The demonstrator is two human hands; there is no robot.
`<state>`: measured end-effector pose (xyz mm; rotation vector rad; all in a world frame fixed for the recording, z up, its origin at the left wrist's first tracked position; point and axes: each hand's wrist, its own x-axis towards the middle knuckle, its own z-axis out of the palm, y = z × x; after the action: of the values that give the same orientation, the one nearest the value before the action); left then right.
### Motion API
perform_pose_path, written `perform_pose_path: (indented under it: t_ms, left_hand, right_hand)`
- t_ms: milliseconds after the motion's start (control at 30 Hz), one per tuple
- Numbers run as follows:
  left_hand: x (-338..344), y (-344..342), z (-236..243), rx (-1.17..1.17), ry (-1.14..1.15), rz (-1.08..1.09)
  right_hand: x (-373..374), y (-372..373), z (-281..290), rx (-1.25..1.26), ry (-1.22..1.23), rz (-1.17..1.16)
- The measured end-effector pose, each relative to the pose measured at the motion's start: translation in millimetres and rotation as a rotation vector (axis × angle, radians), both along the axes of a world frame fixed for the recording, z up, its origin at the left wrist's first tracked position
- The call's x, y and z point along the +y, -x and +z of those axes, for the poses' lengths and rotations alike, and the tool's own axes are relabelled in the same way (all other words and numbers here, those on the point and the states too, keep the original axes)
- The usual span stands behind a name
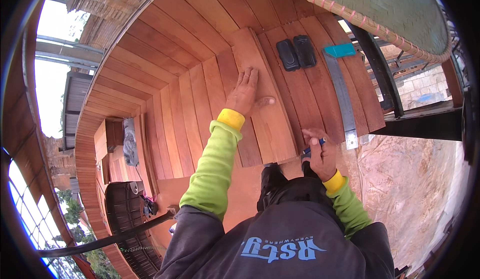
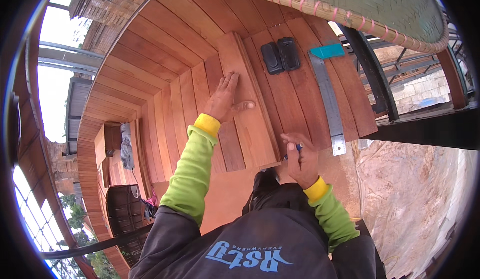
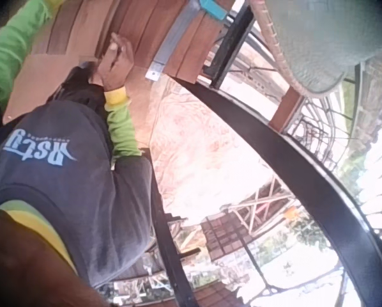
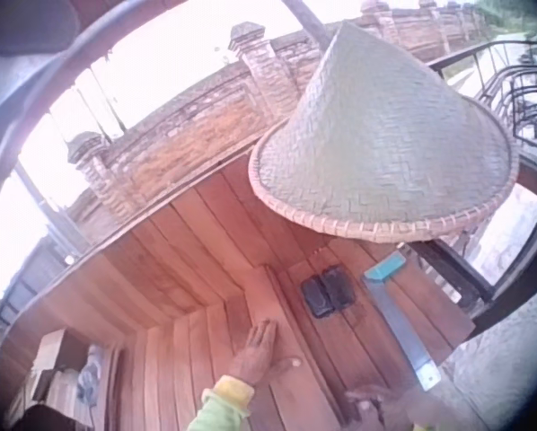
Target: The person fits wooden planks into a curved wall structure, using a pencil to mark alignment and a small tool to adjust the fit. They repeatedly lift and position the planks to ensure they sit flush with the existing wood.
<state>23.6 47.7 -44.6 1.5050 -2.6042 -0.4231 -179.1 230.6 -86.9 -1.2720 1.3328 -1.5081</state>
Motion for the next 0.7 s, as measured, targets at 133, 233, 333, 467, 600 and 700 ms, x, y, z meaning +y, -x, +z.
perform_pose_path:
  t_ms: [133,233,333,467,600,700]
  left_hand:
    - [-26,12,12,-0.185,-0.191,0.074]
    - [-30,16,13,-0.221,-0.253,0.113]
    - [-28,16,12,-0.212,-0.278,0.134]
    - [-27,17,13,-0.219,-0.283,0.152]
    - [-29,23,14,-0.231,-0.300,0.156]
    - [-28,24,16,-0.241,-0.298,0.164]
  right_hand:
    - [-22,1,-1,0.044,-0.074,0.029]
    - [-54,1,5,0.047,-0.058,0.029]
    - [-113,-7,15,0.009,0.026,-0.010]
    - [-214,-19,4,-0.109,0.014,-0.003]
    - [-305,-32,-20,-0.003,0.090,-0.025]
    - [-350,-39,-34,0.081,0.107,-0.016]
